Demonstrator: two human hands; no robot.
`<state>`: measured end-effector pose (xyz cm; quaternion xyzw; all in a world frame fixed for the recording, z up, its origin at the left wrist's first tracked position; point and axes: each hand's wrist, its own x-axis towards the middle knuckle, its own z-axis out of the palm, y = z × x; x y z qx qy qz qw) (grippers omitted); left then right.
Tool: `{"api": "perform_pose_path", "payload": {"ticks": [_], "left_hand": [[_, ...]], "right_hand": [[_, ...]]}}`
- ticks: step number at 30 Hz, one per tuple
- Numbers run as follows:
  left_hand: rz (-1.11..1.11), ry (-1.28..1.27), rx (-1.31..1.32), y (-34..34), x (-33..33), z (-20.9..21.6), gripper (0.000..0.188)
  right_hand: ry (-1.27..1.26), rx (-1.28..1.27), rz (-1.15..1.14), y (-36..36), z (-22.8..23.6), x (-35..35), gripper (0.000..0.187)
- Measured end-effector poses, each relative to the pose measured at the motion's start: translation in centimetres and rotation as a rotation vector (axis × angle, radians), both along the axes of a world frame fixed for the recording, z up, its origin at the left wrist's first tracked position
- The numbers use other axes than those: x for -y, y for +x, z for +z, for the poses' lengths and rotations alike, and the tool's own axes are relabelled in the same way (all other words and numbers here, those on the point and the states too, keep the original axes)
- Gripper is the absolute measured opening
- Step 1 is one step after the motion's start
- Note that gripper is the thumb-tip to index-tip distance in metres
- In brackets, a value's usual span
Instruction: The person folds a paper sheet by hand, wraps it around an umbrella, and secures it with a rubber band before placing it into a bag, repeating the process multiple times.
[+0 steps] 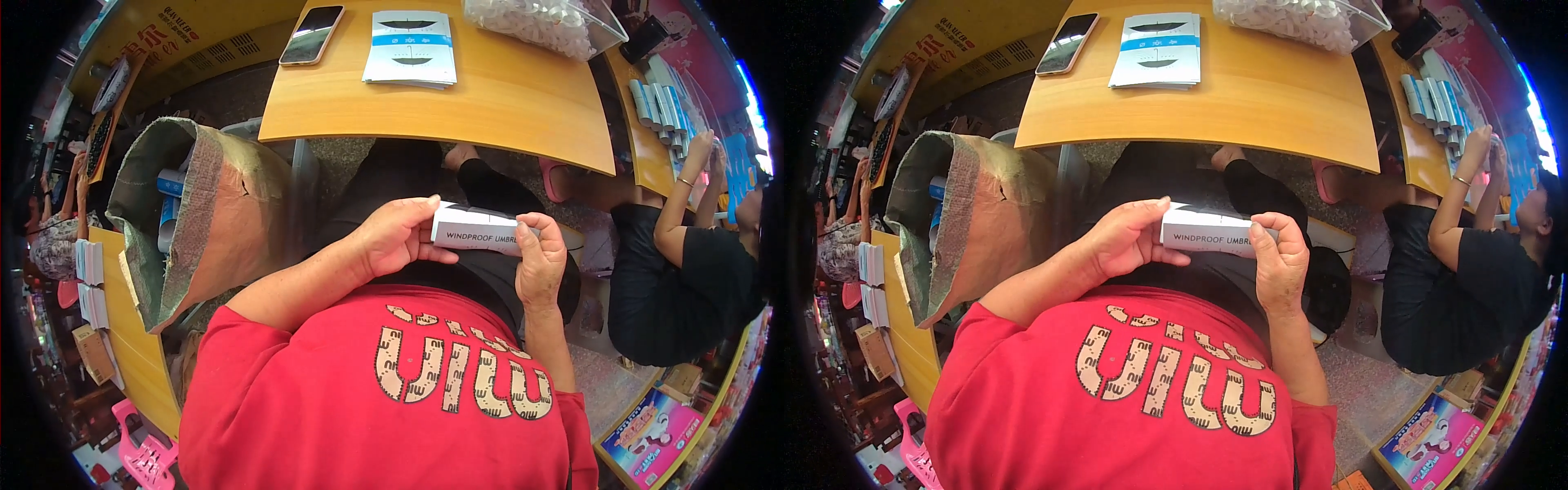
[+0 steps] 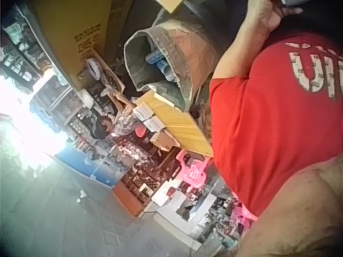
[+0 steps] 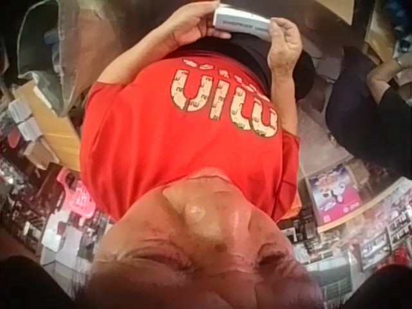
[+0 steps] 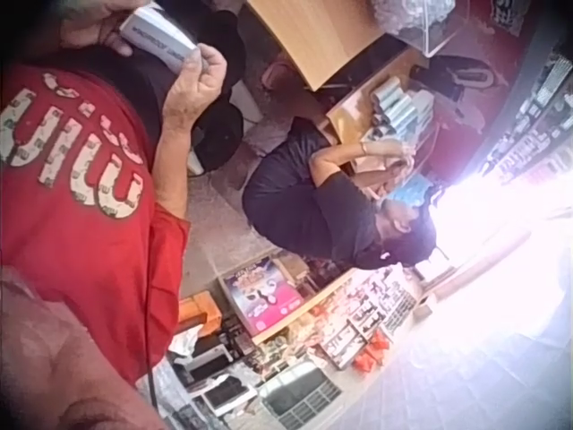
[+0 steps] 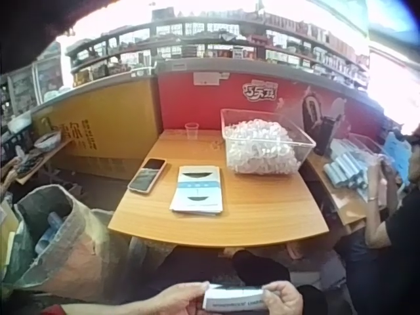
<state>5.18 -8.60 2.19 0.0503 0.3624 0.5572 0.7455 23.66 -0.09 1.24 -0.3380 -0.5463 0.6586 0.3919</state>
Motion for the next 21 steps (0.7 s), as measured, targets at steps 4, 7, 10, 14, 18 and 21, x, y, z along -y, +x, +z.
{"api": "perform_pose_path", "payload": {"ticks": [4,7,10,14,18,21], "left_hand": [[0.003,0.06,-0.174,0.4,0.0,-0.2,0.026],[-0.05,0.157,-0.412,0.1,0.4,0.0,0.025],[-0.137,0.194,-0.58,0.0,0.9,1.2,0.026],[-0.049,0.225,-0.305,0.7,1.2,0.9,0.027],[-0.008,0.128,-0.155,1.1,1.2,1.1,0.026],[-0.039,0.264,-0.362,1.3,1.0,0.2,0.027]], "right_hand": [[-0.048,-0.055,-0.024,-0.1,-0.1,0.2,0.014],[-0.058,-0.048,-0.026,-0.3,0.2,0.1,0.015],[-0.068,-0.043,-0.023,0.0,0.0,-0.2,0.013],[-0.036,-0.041,-0.046,0.1,0.1,-0.2,0.008],[0.01,-0.017,-0.066,0.2,-0.2,-0.2,0.007],[0.034,0.005,-0.069,0.1,-0.1,0.0,0.006]]}}
